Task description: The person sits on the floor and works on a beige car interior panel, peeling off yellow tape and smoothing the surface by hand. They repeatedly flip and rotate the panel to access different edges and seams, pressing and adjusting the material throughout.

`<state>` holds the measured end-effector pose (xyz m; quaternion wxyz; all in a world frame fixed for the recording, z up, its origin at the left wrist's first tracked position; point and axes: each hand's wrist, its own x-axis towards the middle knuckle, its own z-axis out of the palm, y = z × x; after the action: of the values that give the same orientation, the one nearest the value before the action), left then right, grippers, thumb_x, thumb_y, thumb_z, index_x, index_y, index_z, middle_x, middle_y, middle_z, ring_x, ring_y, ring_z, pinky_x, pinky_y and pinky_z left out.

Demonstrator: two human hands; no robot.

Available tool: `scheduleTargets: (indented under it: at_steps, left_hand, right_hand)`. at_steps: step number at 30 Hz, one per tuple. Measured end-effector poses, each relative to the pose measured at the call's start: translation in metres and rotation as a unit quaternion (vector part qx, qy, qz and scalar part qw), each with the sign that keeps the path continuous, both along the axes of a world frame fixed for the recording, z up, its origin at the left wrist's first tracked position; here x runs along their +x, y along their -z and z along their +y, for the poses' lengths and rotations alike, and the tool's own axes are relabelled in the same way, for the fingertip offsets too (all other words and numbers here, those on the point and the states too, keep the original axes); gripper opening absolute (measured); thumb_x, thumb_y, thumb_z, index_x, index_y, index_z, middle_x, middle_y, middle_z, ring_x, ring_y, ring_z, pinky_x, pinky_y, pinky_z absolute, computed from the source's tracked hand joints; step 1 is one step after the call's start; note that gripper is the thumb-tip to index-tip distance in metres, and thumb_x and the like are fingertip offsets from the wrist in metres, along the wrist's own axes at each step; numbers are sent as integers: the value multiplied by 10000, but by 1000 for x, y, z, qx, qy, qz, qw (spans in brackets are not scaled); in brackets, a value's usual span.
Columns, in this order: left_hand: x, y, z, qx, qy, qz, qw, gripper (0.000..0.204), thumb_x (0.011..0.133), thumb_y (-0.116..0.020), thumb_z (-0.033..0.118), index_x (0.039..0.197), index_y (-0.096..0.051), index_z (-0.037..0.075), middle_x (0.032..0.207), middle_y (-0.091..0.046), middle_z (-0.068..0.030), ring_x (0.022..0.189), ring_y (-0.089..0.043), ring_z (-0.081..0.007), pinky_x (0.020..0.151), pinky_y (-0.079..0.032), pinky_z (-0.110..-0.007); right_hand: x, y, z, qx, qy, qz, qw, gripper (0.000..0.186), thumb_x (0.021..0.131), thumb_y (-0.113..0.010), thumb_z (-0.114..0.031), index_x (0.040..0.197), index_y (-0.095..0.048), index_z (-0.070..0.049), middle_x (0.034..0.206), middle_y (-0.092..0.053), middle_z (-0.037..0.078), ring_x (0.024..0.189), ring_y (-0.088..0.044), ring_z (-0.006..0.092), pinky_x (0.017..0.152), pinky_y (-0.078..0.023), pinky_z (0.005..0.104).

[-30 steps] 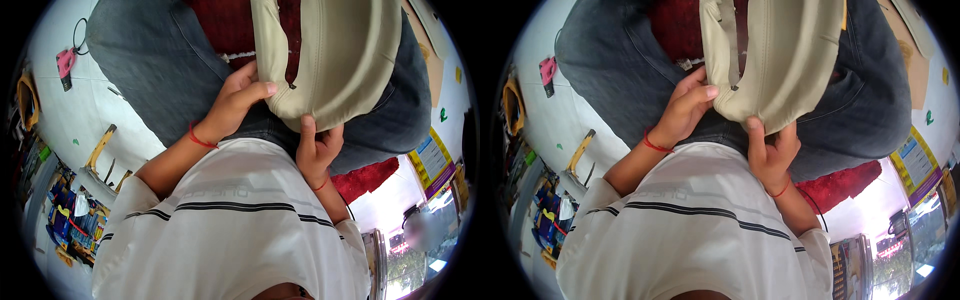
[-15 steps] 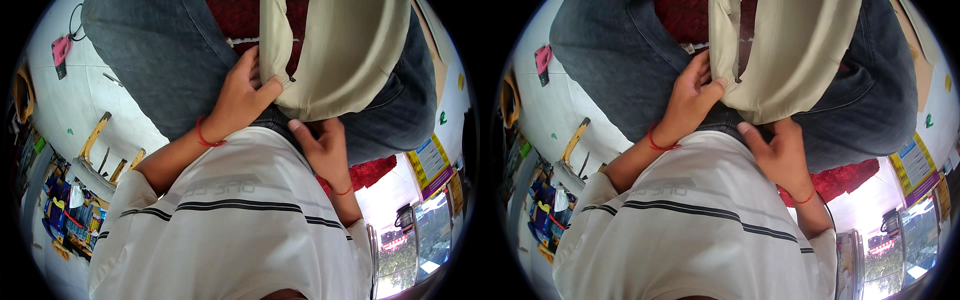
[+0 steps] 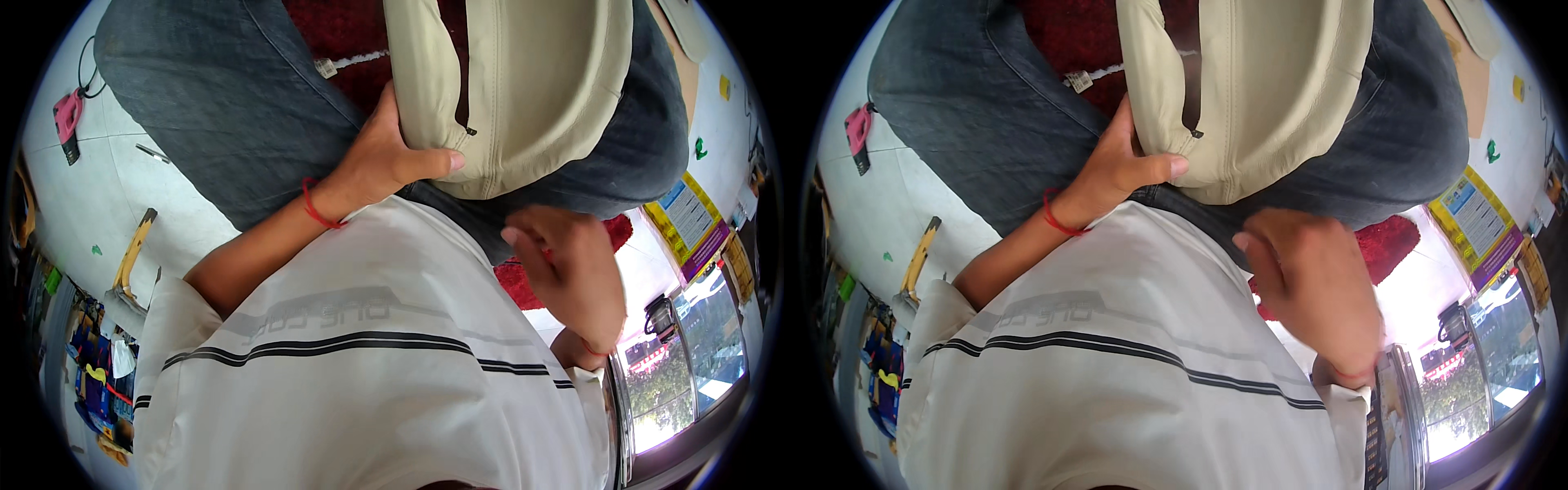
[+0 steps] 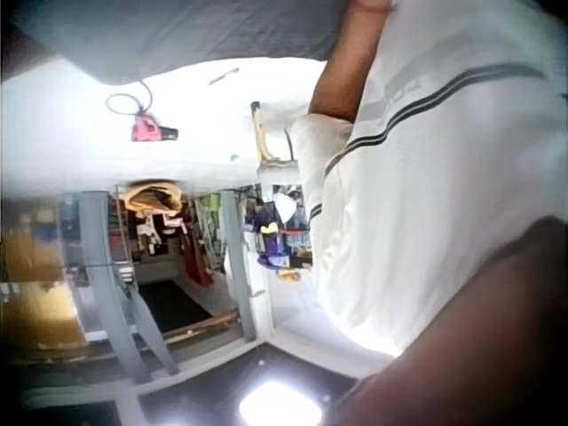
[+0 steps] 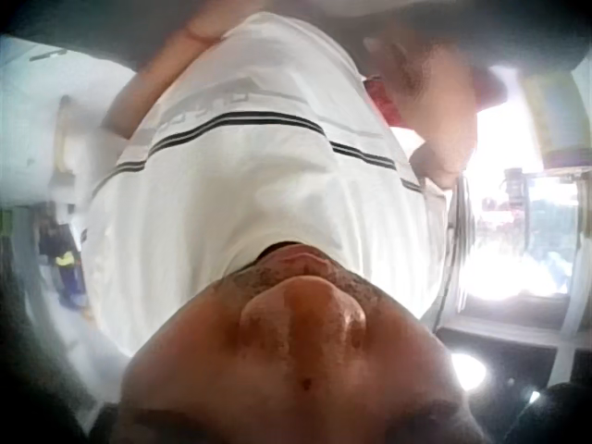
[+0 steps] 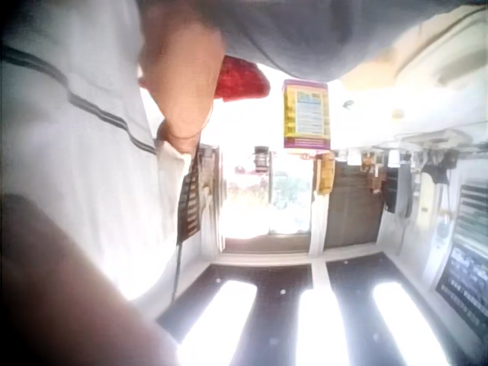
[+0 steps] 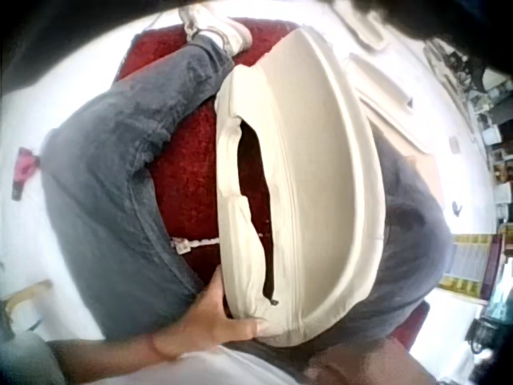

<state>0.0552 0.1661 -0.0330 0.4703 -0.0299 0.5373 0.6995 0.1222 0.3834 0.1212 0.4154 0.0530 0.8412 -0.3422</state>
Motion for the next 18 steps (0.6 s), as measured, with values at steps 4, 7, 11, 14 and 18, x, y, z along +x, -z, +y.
scheduleTargets:
  at_steps: [4,7,11,14,18]
  left_hand:
    - [11,14,4,-15,-1,60,998,994,803,-827,232,1593,-270,5,1447,-473,-132,1350,-483,-235,1123,-431,-379]
    - [7,15,4,13,8,48,999,990,806,-825,212,1593,-260,8,1457,-472,-141,1353,-488,-241,1122,-440,-388]
    - [10,19,4,27,4,47,999,998,810,-821,213,1597,-242,11,1470,-466,-149,1357,-494,-247,1124,-452,-397]
    - [11,21,5,28,-4,69,997,984,822,-819,214,1594,-242,13,1473,-465,-150,1361,-495,-245,1121,-460,-397]
    - [13,26,3,39,0,70,997,965,846,-820,229,1592,-246,17,1475,-466,-153,1371,-487,-245,1121,-460,-397]
  right_hand:
    - [-28,19,-22,0,103,181,978,295,952,-618,49,1246,-634,44,876,-720,174,699,-686,247,656,-541,347]
    - [-36,59,-26,17,67,244,967,388,952,-575,73,1337,-582,31,926,-706,158,726,-665,223,668,-531,333]
    - [-43,77,-24,-105,161,131,973,457,879,-614,56,1333,-563,30,892,-687,204,774,-673,391,713,-542,425]
    - [-49,67,-28,-92,219,92,967,459,869,-634,58,1323,-566,37,875,-683,174,754,-679,333,702,-541,397]
    - [-48,62,-33,-50,195,141,969,461,851,-644,82,1303,-568,36,870,-679,164,742,-676,320,692,-535,400]
